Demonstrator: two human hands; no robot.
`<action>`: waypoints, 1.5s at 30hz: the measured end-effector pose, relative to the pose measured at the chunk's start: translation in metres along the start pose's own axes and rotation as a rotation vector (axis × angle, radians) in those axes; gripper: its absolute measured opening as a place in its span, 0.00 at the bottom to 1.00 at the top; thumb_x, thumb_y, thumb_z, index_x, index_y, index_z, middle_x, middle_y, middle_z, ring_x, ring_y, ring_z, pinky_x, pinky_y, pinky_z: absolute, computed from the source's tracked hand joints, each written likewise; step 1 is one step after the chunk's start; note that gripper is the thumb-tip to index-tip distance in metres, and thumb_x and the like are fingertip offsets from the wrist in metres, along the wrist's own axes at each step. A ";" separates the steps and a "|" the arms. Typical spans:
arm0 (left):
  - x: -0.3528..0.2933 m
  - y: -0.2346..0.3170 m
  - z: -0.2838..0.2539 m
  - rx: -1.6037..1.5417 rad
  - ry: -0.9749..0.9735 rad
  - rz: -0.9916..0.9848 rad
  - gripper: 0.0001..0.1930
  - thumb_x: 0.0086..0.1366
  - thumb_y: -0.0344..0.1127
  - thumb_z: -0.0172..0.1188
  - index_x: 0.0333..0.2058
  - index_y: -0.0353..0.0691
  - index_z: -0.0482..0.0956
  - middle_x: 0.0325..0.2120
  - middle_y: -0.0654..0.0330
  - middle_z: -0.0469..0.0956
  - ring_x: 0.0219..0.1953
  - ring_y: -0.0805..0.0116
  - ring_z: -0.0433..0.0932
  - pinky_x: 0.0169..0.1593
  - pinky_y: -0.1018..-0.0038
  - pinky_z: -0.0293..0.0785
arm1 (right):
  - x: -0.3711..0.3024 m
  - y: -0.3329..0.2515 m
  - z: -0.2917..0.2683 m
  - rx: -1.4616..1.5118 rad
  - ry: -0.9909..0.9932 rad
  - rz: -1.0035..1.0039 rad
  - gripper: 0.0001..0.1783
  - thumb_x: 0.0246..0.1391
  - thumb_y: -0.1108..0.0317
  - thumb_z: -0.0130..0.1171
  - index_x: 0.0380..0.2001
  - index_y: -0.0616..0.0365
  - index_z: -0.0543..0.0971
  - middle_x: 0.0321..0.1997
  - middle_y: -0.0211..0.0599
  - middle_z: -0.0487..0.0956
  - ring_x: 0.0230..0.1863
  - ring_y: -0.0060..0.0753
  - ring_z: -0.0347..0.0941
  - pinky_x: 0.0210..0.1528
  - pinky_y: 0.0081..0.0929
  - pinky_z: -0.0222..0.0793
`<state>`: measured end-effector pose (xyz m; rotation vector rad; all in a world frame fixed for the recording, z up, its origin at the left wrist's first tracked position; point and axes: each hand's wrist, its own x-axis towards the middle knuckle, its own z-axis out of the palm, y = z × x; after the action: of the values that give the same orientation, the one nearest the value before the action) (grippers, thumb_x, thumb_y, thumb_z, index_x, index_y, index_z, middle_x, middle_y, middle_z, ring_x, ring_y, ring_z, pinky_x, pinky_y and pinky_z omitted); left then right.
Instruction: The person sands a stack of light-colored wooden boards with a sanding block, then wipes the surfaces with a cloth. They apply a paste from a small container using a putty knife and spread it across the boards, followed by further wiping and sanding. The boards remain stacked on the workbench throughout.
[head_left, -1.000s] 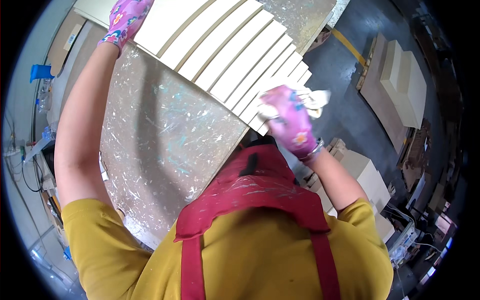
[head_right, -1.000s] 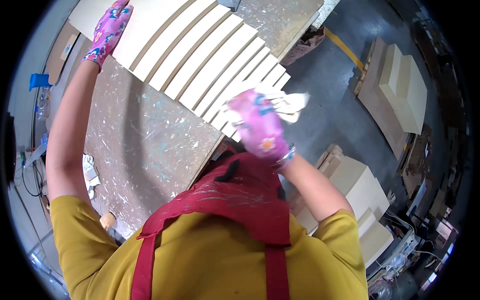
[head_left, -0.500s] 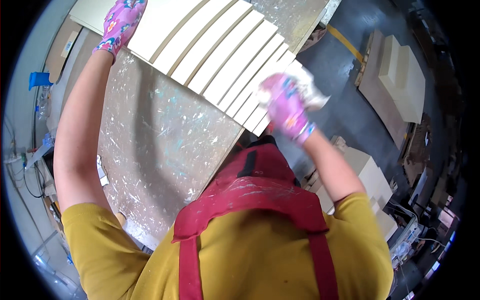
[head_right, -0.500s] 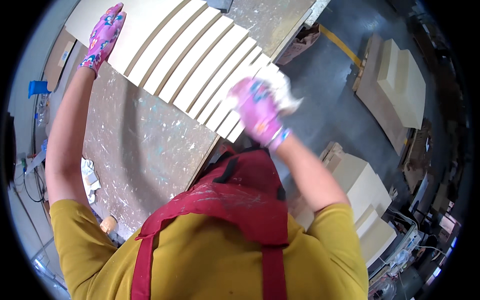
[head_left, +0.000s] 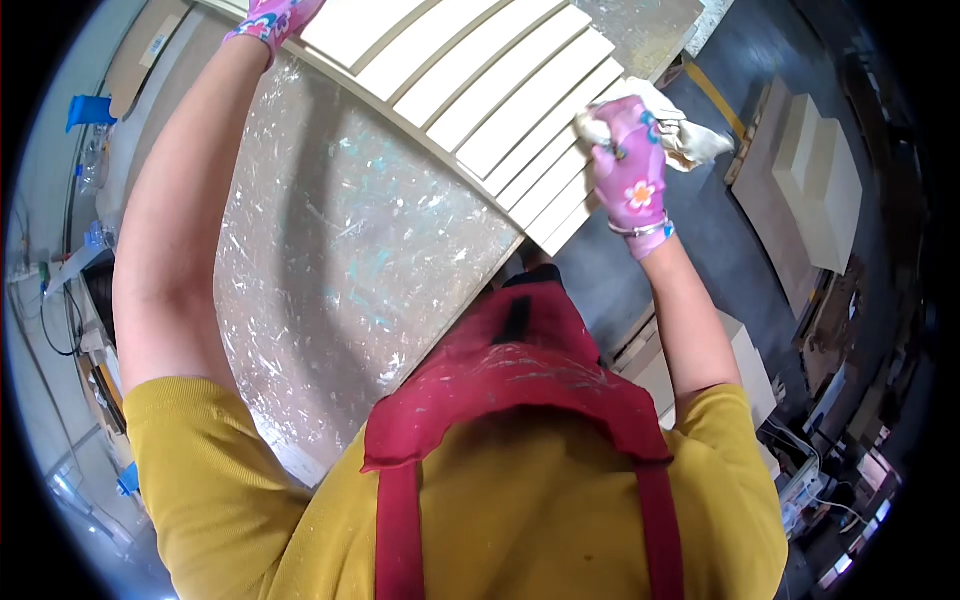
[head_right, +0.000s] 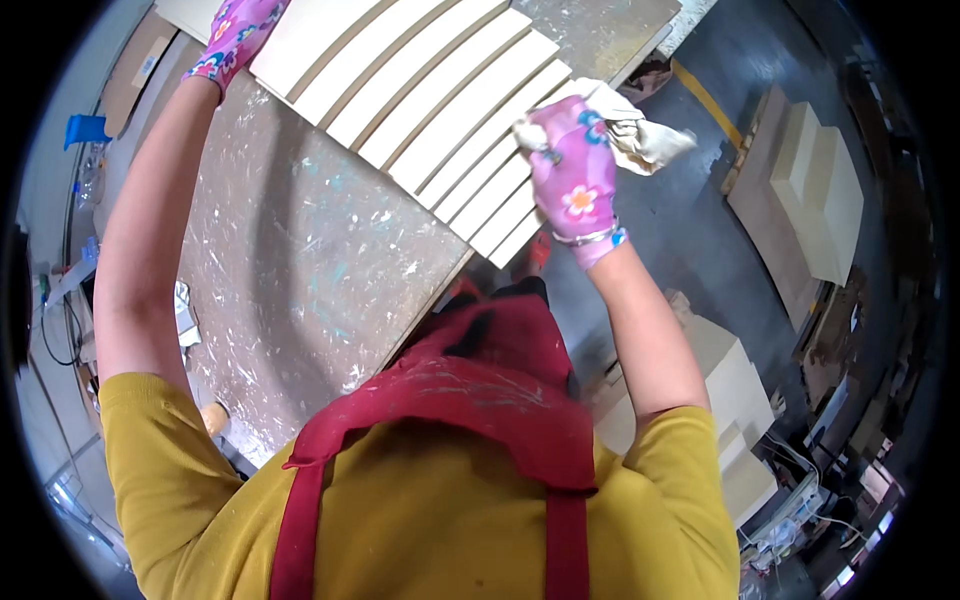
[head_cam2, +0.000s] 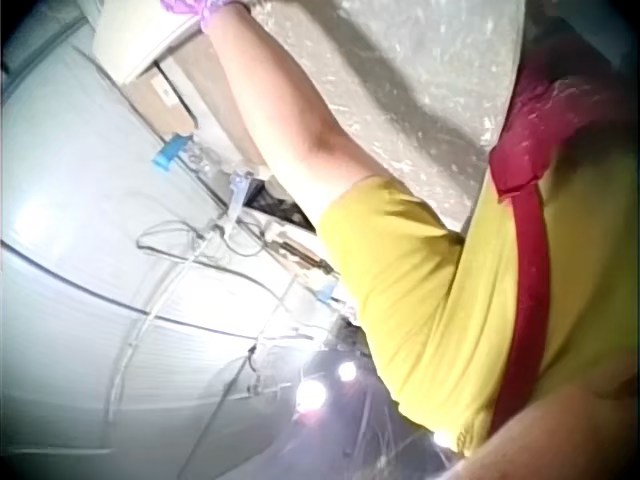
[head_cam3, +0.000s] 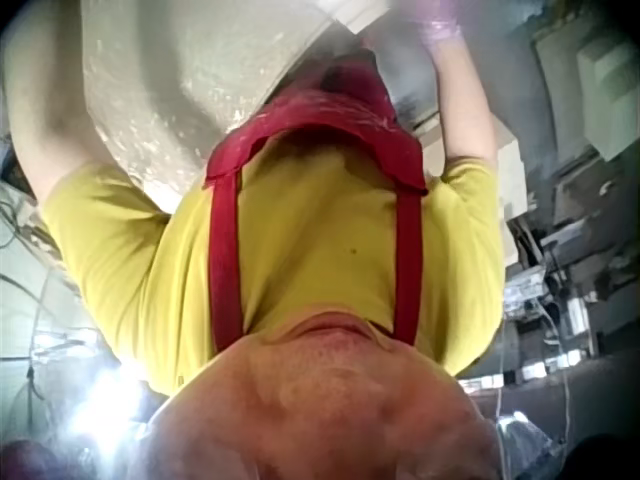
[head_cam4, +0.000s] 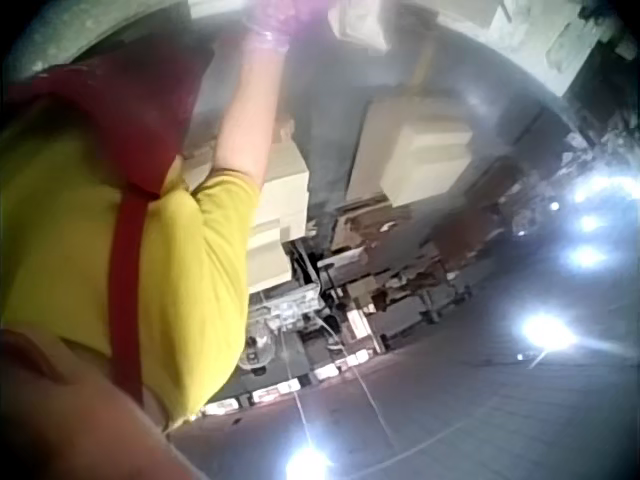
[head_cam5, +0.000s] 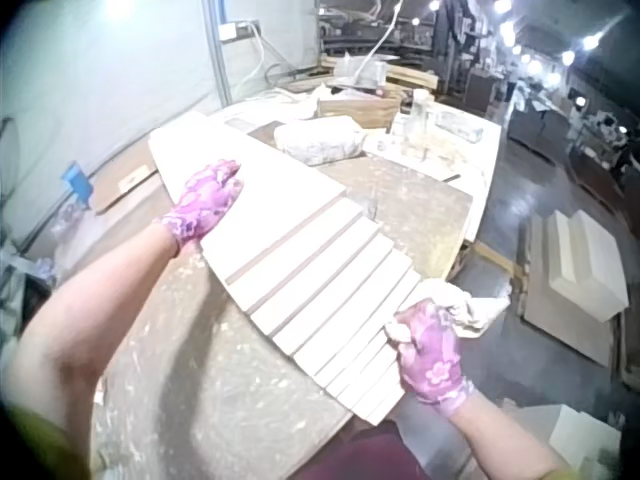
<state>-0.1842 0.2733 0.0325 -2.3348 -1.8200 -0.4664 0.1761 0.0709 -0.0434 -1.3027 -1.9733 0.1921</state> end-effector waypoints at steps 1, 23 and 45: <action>-0.004 -0.004 -0.004 0.005 0.008 -0.009 0.28 0.71 0.49 0.45 0.61 0.36 0.70 0.63 0.48 0.68 0.68 0.51 0.62 0.71 0.63 0.53 | -0.003 -0.013 0.000 0.039 -0.046 -0.048 0.14 0.44 0.75 0.58 0.38 0.56 0.78 0.39 0.44 0.74 0.42 0.50 0.73 0.44 0.43 0.70; -0.012 -0.008 -0.004 0.003 0.076 0.018 0.28 0.71 0.51 0.45 0.59 0.35 0.72 0.62 0.48 0.70 0.66 0.52 0.64 0.71 0.62 0.54 | 0.033 0.000 -0.061 1.016 0.004 0.677 0.20 0.63 0.66 0.58 0.55 0.65 0.74 0.49 0.39 0.80 0.48 0.32 0.80 0.50 0.28 0.78; 0.001 -0.011 0.009 0.028 0.081 0.020 0.28 0.70 0.52 0.44 0.59 0.38 0.72 0.61 0.48 0.70 0.65 0.51 0.66 0.69 0.61 0.57 | -0.036 -0.083 0.009 -0.005 -0.284 -0.050 0.20 0.41 0.78 0.58 0.43 0.62 0.77 0.39 0.47 0.76 0.42 0.51 0.74 0.44 0.42 0.71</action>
<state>-0.1936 0.2795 0.0232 -2.2790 -1.7548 -0.5215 0.1168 0.0041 -0.0259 -1.2845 -2.2421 0.3651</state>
